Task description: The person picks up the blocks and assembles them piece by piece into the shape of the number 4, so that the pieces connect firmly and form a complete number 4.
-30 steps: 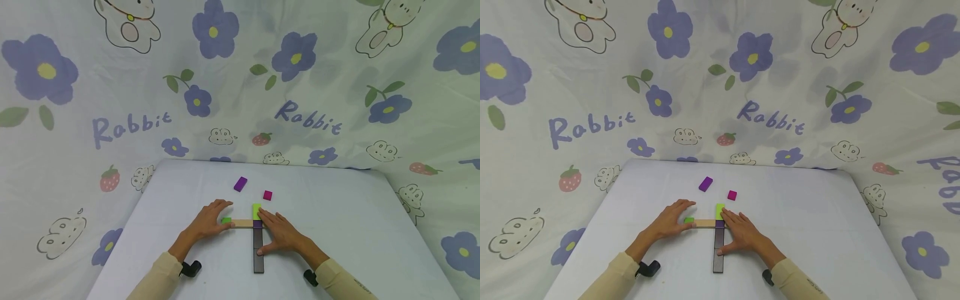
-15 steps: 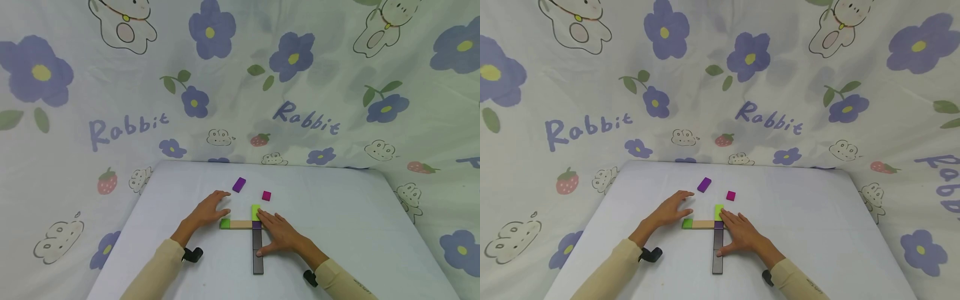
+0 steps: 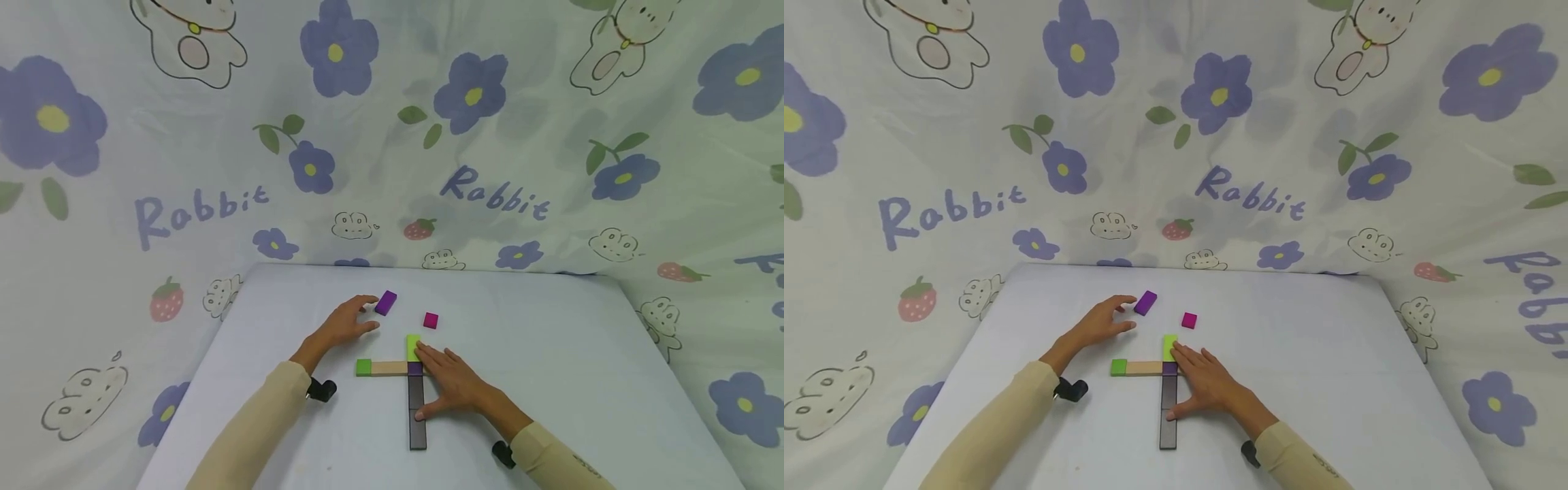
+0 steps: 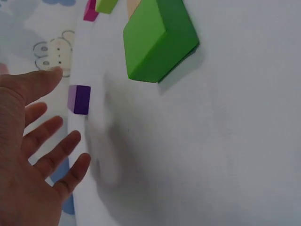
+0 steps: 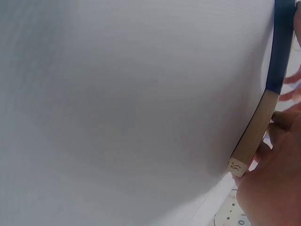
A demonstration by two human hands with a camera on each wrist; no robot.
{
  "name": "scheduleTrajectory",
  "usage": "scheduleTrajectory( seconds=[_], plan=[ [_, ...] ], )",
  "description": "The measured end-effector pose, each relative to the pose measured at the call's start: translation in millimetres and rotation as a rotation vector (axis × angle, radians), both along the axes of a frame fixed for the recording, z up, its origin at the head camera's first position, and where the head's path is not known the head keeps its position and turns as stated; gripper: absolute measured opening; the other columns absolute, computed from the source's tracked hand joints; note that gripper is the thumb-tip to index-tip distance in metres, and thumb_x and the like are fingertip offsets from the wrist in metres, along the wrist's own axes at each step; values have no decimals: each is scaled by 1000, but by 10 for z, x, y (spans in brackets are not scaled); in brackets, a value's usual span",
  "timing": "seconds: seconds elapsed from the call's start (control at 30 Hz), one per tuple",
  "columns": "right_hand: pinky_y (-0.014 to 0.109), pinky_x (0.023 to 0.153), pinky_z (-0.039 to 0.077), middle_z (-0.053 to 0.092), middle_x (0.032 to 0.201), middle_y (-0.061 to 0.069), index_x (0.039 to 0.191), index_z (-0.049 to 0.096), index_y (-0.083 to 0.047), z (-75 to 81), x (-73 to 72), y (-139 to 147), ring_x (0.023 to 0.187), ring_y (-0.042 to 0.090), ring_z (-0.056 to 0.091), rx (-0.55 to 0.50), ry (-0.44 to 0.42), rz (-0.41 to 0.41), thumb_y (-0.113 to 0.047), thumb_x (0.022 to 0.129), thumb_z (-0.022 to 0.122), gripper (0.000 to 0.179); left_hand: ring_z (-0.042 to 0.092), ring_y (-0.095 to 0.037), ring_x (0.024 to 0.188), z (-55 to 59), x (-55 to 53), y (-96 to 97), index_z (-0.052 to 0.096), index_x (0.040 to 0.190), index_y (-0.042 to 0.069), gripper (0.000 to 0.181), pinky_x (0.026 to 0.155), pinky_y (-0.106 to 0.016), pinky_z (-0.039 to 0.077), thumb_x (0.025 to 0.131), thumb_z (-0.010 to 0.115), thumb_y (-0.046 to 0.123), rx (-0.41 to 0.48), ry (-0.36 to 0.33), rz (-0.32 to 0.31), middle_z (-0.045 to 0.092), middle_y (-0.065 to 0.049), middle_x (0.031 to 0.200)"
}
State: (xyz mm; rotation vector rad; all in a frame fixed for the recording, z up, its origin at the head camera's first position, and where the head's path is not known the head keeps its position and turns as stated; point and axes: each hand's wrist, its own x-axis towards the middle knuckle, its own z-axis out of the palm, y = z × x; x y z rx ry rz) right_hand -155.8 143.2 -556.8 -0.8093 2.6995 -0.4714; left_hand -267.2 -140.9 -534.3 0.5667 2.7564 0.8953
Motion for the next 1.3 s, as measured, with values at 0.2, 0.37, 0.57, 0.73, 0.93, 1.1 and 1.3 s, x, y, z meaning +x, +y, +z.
scheduleTrajectory(
  seconds=[0.2,0.37,0.57,0.73,0.93,1.1,1.3],
  plan=[
    [52,122,15,17,169,1,163,20,-15,15,7,3,153,21,18,-8,-6,4,-80,67,73,127,56,-29,124,29,-190,79,45,151,15,68,103,-49,47,92,76,29,-12,-18,32,47,-10,151],
    [51,122,15,17,169,1,163,20,-15,8,8,22,153,21,18,8,9,4,-81,67,73,128,52,-32,131,42,-332,168,39,155,15,78,108,-50,43,90,79,30,-49,-38,5,40,-12,157],
    [52,122,15,16,169,2,163,20,-15,0,4,30,153,21,18,2,14,12,-81,67,72,128,30,-32,148,68,-461,239,31,159,13,88,119,-49,26,88,80,30,-114,-35,-51,33,-13,162],
    [51,122,15,16,169,0,163,19,-15,-5,-6,20,154,20,17,8,16,17,-83,68,70,127,27,-32,150,121,-535,277,32,158,10,86,121,-48,22,88,79,23,-135,-63,-77,32,-14,162],
    [53,121,17,17,169,2,163,21,-13,10,-7,17,153,22,19,-4,20,27,-81,69,72,126,28,-33,149,137,-583,334,32,159,10,85,121,-47,22,87,76,16,-166,-107,-119,31,-13,163],
    [51,122,15,15,169,1,163,20,-14,6,-11,19,153,20,17,5,17,22,-81,69,72,127,38,-34,143,137,-577,373,35,157,7,81,118,-47,29,86,74,14,-182,-105,-149,37,-16,159],
    [51,122,15,17,169,3,163,20,-13,3,-14,29,153,21,18,-4,14,22,-80,69,72,126,48,-33,132,153,-571,401,44,152,5,72,112,-49,38,87,73,14,-218,-93,-159,47,-18,151]
  ],
)
